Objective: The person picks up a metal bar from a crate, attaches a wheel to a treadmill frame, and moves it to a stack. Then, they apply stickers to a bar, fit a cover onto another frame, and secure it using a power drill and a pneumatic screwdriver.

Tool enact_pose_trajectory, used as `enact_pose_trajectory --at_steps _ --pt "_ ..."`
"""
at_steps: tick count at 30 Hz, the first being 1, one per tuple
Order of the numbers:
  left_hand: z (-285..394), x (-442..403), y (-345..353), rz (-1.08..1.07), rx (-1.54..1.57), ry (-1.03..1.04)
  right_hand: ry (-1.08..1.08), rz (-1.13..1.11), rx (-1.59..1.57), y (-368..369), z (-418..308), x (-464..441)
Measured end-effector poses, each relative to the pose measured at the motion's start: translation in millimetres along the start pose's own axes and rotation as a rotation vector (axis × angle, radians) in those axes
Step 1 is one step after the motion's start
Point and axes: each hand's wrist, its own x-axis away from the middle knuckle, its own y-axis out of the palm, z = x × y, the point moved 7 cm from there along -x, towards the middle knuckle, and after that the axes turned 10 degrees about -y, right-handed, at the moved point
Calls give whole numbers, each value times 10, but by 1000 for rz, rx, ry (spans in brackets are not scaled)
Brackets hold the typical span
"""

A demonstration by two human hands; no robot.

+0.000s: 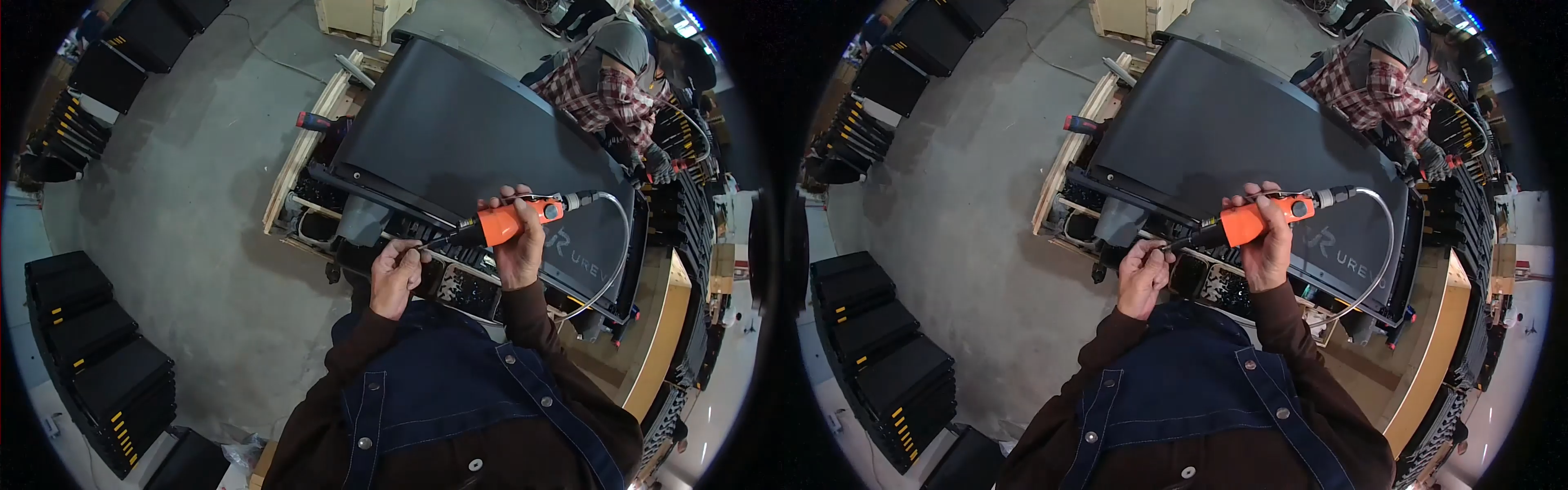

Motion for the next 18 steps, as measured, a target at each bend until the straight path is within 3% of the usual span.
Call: enact_pose_trajectory --at_steps 1,2,3,5,6,9,11,12,14,15,17,18 --pt "185 37 -13 123 -257 124 11 99 25 -26 52 6" --pt "398 98 85 228 -527 438 13 101 32 -37 113 -3" --pt "440 80 39 231 -520 436 47 166 26 -145 235 -11" --pt "672 186 119 377 -1045 774 100 242 21 -259 461 -25" --pt "749 171 74 384 -1039 770 107 242 28 -266 543 -41" --pt "929 7 -124 348 -959 601 129 281 49 -151 719 -68" --pt "879 -215 -333 187 -580 258 8 213 133 93 687 -84" --pt "973 -241 -386 187 -575 261 9 210 136 202 699 -81" --pt "840 -356 -503 73 -260 -200 -101 43 205 520 635 -121" --pt "856 -412 -541 73 -256 -193 -134 -45 219 662 627 -155" --pt "720 -565 -492 -105 378 -329 -206 -161 293 944 661 -208" --pt "688 -621 -457 -140 524 -372 -278 -270 366 1101 673 -216"
